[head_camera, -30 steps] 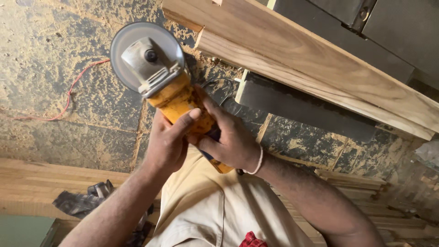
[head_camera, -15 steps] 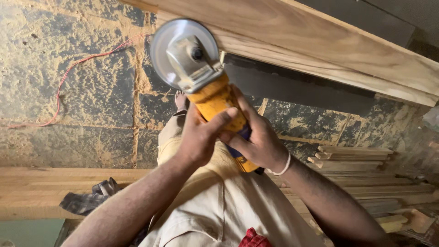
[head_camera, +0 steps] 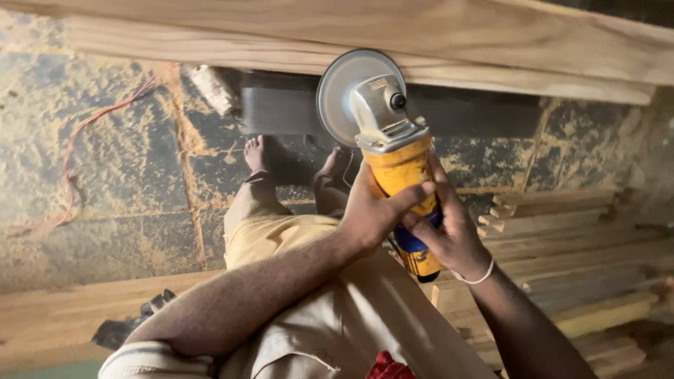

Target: The person uses a handheld grinder to sand a long wooden board placed on a workshop table.

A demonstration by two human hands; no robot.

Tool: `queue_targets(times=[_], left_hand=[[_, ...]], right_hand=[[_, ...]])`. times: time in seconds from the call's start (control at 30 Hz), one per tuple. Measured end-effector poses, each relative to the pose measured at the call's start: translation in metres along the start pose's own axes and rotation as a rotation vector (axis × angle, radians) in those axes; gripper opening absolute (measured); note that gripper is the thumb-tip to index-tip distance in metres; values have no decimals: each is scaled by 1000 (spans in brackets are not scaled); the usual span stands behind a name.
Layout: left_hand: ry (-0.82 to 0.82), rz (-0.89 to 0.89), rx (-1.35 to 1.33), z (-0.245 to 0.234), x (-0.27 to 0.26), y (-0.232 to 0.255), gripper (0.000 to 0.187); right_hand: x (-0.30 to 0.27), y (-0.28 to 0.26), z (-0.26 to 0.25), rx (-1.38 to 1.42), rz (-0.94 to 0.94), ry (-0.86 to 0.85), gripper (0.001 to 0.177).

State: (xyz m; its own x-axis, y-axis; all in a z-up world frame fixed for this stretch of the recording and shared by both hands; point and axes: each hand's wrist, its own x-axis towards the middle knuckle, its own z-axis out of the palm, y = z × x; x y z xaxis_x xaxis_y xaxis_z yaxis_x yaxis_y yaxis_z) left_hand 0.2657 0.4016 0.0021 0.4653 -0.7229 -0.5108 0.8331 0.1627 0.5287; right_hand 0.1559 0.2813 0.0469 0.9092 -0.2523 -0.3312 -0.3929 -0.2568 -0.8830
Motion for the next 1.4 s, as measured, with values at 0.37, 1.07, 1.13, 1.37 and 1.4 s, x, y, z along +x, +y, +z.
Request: queue_targets(times=[0.37, 1.07, 1.13, 1.37, 1.4], left_hand=[[-122, -177, 136, 145, 74, -106, 62], [-353, -272, 453, 362, 198, -269, 35], [-393, -326, 336, 363, 197, -268, 38], [-94, -414, 502, 308, 155, -210, 59], [-206, -288, 460, 292, 147, -201, 52]], right_hand=[[-77, 93, -151, 30, -35, 166, 46], [-172, 208, -350, 450, 207, 643, 83], [-176, 211, -350, 418, 173, 646, 81], [-156, 177, -295, 441, 221, 519, 86], [-153, 171, -285, 398, 223, 492, 84]])
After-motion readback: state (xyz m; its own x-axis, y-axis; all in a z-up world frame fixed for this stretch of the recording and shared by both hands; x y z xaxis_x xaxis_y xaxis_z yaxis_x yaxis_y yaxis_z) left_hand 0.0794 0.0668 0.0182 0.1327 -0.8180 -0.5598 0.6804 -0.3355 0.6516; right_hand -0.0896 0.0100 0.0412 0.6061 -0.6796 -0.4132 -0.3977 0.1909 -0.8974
